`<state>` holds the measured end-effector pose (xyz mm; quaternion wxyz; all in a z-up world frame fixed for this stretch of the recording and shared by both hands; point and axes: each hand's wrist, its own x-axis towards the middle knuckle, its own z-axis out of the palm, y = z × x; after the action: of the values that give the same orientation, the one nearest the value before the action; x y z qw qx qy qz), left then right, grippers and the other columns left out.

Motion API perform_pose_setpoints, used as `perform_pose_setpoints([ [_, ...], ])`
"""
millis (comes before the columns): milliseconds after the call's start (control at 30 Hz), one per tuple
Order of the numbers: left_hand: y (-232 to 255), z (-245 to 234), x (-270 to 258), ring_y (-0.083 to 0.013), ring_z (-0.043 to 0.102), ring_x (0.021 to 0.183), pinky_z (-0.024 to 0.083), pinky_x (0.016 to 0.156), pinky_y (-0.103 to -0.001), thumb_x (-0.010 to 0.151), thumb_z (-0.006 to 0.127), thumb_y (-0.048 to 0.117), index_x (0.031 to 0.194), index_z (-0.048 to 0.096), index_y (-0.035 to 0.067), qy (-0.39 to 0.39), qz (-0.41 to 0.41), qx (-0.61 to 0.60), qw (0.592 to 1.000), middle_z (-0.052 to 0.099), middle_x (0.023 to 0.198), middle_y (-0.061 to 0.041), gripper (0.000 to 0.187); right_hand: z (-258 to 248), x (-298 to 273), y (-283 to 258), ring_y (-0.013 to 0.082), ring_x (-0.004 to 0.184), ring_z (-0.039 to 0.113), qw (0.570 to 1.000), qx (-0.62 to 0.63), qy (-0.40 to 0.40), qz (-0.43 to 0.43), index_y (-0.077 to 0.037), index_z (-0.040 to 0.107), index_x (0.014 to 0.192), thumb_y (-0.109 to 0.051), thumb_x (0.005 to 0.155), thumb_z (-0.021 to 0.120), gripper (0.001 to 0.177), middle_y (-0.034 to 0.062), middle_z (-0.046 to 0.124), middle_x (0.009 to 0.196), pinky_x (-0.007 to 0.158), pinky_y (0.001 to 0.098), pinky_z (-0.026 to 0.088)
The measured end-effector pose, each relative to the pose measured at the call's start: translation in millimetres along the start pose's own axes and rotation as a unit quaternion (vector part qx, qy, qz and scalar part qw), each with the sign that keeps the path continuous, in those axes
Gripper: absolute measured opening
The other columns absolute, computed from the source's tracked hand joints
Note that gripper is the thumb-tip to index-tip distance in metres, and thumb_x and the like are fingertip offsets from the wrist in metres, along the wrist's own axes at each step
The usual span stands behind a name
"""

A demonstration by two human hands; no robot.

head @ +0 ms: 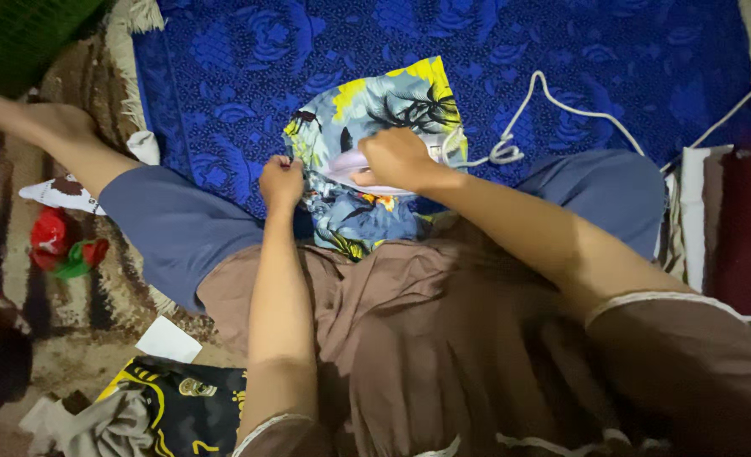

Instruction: The person irons a small patterned garment on a blue rug using a white electric iron. They repeatedly fold the garment, smooth it out, and press it with the iron, flipping it over to treat different sections.

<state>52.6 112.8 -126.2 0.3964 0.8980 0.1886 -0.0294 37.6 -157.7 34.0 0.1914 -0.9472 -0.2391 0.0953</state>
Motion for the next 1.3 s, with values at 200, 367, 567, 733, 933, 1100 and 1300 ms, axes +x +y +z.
perform_pose_setpoints([
  [200,-5,3,0,-0.0341,0.073,0.083,0.054,0.077,-0.043,0.085,0.075,0.032,0.094,0.072,0.004,0.023,0.052,0.014,0.998,0.075,0.087,-0.016,0.029,8,29,-5,0.0413,0.07,0.071,0.993,0.007,0.099,0.069,-0.004,0.075,0.085,-0.045,0.074,0.077,0.042,0.0232,0.071,0.077,0.065,0.0526,0.056],
  [367,8,-6,-14,-0.0336,0.073,0.081,0.055,0.076,-0.043,0.085,0.074,0.034,0.094,0.072,0.004,0.013,0.063,0.012,0.998,0.075,0.086,-0.016,0.031,2,-14,18,0.0417,0.071,0.071,0.999,-0.031,0.023,0.006,-0.006,0.076,0.085,-0.048,0.074,0.078,0.043,0.0216,0.072,0.077,0.065,0.0538,0.055],
  [567,47,-5,-8,-0.0391,0.071,0.082,0.054,0.073,-0.048,0.086,0.078,0.047,0.1,0.071,0.003,0.054,0.089,0.013,0.995,0.074,0.087,-0.02,0.047,-28,-33,83,0.0396,0.069,0.072,0.979,-0.095,0.081,0.162,-0.001,0.075,0.088,-0.055,0.079,0.078,0.055,0.0232,0.072,0.078,0.064,0.0501,0.057],
  [733,57,1,1,-0.044,0.069,0.084,0.052,0.073,-0.052,0.088,0.073,0.046,0.103,0.07,0.004,0.066,0.067,0.012,0.996,0.073,0.089,-0.023,0.045,-30,11,97,0.04,0.071,0.072,0.961,-0.053,0.176,0.205,-0.003,0.077,0.088,-0.051,0.075,0.079,0.05,0.0232,0.073,0.079,0.065,0.0506,0.058],
  [933,34,15,20,-0.0407,0.071,0.081,0.053,0.074,-0.049,0.094,0.064,0.029,0.102,0.065,0.004,0.159,0.114,-0.132,0.972,0.072,0.089,-0.021,0.026,-19,24,45,0.0423,0.069,0.071,0.99,-0.051,0.1,0.089,-0.001,0.076,0.084,-0.05,0.073,0.081,0.05,0.0244,0.072,0.077,0.067,0.0529,0.056],
  [1100,42,15,17,-0.042,0.07,0.08,0.051,0.071,-0.05,0.094,0.064,0.031,0.1,0.065,0.005,0.136,0.073,-0.096,0.983,0.073,0.088,-0.021,0.026,-11,64,32,0.0427,0.069,0.07,0.982,-0.032,0.158,0.098,-0.007,0.078,0.086,-0.048,0.076,0.08,0.042,0.0241,0.071,0.076,0.066,0.053,0.056],
  [1300,47,11,12,-0.0448,0.069,0.079,0.05,0.07,-0.053,0.094,0.064,0.034,0.1,0.066,0.007,0.142,0.072,-0.067,0.985,0.072,0.086,-0.022,0.028,6,81,4,0.0412,0.071,0.072,0.99,-0.026,0.104,0.096,0.0,0.075,0.081,-0.049,0.076,0.079,0.049,0.0244,0.072,0.079,0.065,0.0524,0.056],
])
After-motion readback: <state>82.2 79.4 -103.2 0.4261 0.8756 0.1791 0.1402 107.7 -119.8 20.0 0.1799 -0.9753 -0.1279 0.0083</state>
